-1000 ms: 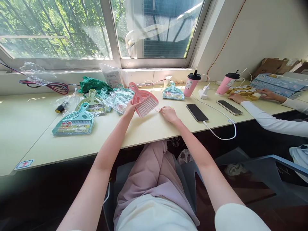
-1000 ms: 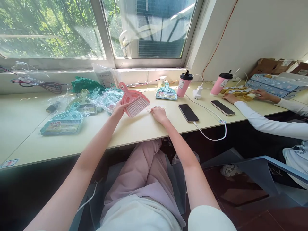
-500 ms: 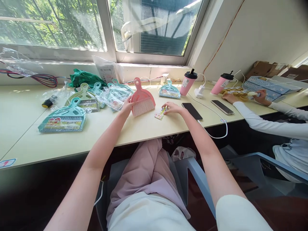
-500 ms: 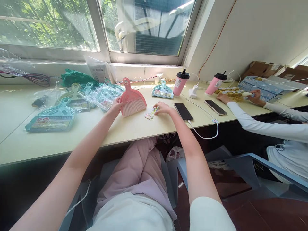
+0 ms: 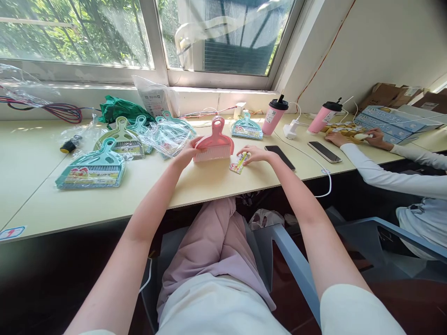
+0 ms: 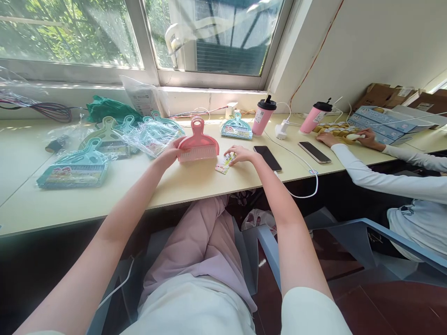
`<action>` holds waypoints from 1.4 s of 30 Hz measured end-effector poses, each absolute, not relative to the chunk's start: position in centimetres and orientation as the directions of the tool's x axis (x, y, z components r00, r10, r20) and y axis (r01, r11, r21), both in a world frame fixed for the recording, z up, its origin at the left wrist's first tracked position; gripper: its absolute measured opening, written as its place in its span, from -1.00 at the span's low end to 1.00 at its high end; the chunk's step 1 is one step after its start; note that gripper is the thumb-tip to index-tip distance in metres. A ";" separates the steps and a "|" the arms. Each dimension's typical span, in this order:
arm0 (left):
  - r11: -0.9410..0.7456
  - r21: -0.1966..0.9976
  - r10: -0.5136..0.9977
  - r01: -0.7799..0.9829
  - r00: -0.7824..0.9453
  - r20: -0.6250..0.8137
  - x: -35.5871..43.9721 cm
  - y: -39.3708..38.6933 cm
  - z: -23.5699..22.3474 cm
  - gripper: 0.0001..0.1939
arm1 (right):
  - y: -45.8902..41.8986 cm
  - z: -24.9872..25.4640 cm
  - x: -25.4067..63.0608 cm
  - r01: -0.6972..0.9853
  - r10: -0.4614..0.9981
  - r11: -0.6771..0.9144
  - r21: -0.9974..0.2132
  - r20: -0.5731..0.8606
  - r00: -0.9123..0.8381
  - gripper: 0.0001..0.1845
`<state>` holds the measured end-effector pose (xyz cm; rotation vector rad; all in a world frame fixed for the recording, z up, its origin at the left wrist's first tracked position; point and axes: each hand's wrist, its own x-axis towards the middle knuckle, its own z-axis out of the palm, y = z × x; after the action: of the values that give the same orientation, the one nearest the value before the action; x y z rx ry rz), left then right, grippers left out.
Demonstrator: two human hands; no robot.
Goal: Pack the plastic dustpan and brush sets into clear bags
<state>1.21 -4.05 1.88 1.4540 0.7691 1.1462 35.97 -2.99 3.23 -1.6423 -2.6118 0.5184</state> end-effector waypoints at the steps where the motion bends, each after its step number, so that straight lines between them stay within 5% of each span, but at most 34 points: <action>1: -0.214 0.971 0.912 -0.108 0.335 0.238 1.4 -4.2 1.9 -0.36 | -2.9 3.3 35.9 0.883 0.884 0.382 -0.272 -0.172 -0.435 -0.32; 5: -0.235 0.968 0.906 -0.084 0.341 0.249 2.0 -4.3 1.6 -0.41 | -2.9 3.3 35.9 0.903 0.904 0.360 -0.236 -0.149 -0.400 -0.45; 12: -0.215 0.972 0.917 -0.094 0.324 0.234 1.7 -3.6 1.0 -0.42 | -2.5 3.5 35.6 0.845 0.848 0.435 -0.312 -0.173 -0.501 -0.14; 21: -0.187 0.970 0.969 -0.158 0.130 0.208 1.7 -2.9 0.4 -0.42 | -2.9 4.6 34.4 0.926 0.894 0.356 -0.126 -0.241 -0.377 -0.48; 26: -0.011 0.986 0.996 -0.168 0.090 0.027 1.0 -2.0 -0.6 -0.49 | -5.0 4.6 34.2 0.859 0.886 0.337 -0.386 -0.179 -0.428 -0.57; 32: 0.030 0.991 0.944 -0.129 0.328 0.014 1.3 -2.7 -1.0 -0.38 | -7.2 5.0 30.4 0.633 0.882 0.374 -0.678 0.049 -0.469 -0.72; 42: 0.105 0.991 0.903 -0.082 0.426 -0.061 1.7 -3.1 -0.2 -0.19 | -3.2 6.1 24.0 0.798 0.869 0.470 -0.377 0.040 -0.493 -0.66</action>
<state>1.69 -3.06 -0.21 1.2493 0.8536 0.8733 24.04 -3.25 6.09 -1.4385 -2.4923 0.4572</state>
